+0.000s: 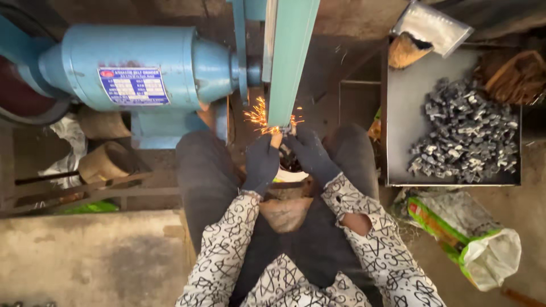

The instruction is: The person sits on the floor at a belt grinder and holds small metal parts against the moving belt, producing sparks as each part is ground. They rotate and reposition each part between passes, set finished pieces into a tray of similar parts, and pick up the next piece to continue grinding.

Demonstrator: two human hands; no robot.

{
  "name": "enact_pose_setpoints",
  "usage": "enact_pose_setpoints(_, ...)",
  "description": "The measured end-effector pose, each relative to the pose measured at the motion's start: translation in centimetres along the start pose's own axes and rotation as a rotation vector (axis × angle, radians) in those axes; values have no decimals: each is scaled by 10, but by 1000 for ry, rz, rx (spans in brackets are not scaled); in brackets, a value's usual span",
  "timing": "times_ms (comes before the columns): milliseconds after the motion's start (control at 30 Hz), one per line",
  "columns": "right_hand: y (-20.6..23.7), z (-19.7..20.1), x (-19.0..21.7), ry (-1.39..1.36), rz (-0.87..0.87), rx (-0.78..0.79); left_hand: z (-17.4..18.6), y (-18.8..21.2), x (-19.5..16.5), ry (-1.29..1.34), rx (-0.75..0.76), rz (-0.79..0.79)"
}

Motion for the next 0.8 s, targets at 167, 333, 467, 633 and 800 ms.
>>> enact_pose_setpoints(167,4,5,4,93,232,17,2,0,3,-3,-87,-242)
enact_pose_setpoints(333,26,5,14,97,250,43,8,10,-7,371,74,-79)
enact_pose_setpoints(467,41,-14,7,-423,57,-25,12,18,-14,857,162,26)
enact_pose_setpoints(633,31,-19,-8,-773,-84,27,11,15,-10,778,182,185)
enact_pose_setpoints(800,5,-4,-12,-28,237,-49,0,0,3,713,99,145)
Point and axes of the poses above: each hand's wrist, its own y-axis away from the middle knuckle, its own z-axis out of the back of the hand, x = y × z, the point moved 1 cm from there along -y, towards the middle knuckle, and after that the axes turned 15 degrees about -y, right-handed, at the moved point
